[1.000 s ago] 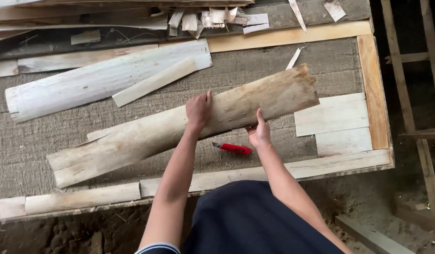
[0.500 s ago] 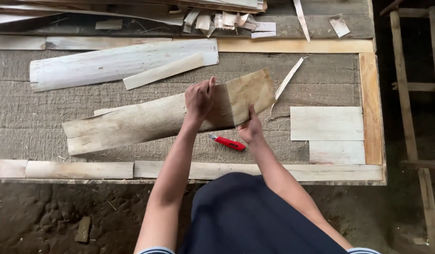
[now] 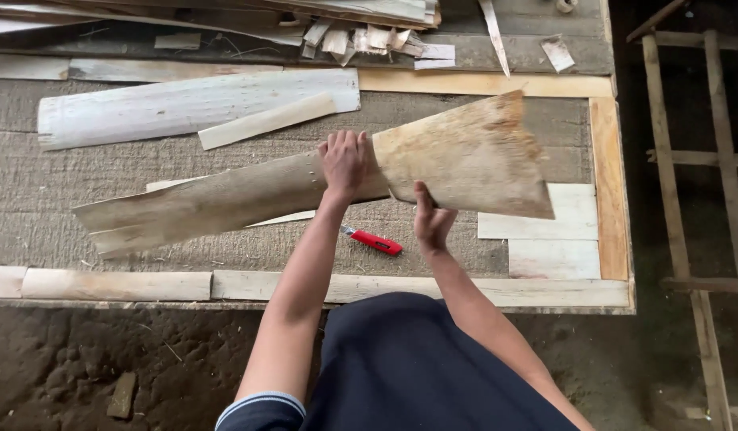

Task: Cutting thin wood veneer sheets into smaller rectangular pieces using a utility knife and a wooden straight edge as a guide.

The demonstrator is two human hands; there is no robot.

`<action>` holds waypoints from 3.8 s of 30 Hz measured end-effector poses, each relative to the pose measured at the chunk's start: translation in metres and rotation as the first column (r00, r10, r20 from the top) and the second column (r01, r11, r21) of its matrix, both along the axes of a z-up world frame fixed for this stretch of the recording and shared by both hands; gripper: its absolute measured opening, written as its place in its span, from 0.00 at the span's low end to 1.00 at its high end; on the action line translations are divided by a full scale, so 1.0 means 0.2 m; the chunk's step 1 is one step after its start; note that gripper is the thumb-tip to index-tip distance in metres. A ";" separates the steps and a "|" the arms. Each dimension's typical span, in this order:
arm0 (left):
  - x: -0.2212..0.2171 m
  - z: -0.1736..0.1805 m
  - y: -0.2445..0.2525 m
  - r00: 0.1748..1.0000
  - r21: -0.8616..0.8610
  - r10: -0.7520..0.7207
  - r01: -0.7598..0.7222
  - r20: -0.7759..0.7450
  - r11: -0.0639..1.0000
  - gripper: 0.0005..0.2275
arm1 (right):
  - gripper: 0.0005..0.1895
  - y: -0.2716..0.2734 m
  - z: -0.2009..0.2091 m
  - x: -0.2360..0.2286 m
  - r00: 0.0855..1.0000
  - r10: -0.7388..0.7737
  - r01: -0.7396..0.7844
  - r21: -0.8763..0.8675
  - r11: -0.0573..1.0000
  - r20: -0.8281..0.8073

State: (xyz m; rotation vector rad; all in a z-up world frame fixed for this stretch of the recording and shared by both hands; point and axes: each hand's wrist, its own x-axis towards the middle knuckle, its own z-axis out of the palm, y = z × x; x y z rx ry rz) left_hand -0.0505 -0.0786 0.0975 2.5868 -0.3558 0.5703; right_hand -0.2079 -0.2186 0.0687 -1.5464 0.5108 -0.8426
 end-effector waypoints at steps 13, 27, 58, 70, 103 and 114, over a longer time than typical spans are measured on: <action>0.18 -0.24 0.15 0.950 0.090 -0.058 0.090 -0.308 0.992 0.22 | 0.34 -0.22 0.44 -0.08 0.932 0.224 -0.120 0.340 0.933 -0.285; -0.24 -0.05 0.22 0.490 -0.881 -0.737 -0.179 -0.465 0.437 0.21 | 0.27 -0.16 -0.04 -0.13 0.671 0.619 -0.414 0.486 0.770 -0.409; 0.11 -0.03 0.70 0.566 0.374 0.015 0.523 -0.824 0.766 0.62 | 0.29 0.00 -0.38 0.07 0.852 0.413 0.017 0.806 0.592 -0.322; 0.22 0.08 0.67 0.651 0.429 -0.033 0.537 -0.759 0.726 0.61 | 0.27 -0.05 -0.32 0.11 0.918 0.283 0.053 0.794 0.605 -0.277; 0.40 -0.40 0.06 0.636 0.414 -0.200 0.677 -0.746 0.608 0.61 | 0.25 -0.12 -0.15 0.02 0.179 0.433 -0.489 0.302 0.818 -0.884; 0.46 -0.29 0.04 0.634 0.456 -0.114 0.658 -0.765 0.599 0.63 | 0.18 -0.24 -0.29 0.08 0.452 0.434 -0.134 0.422 0.897 -0.779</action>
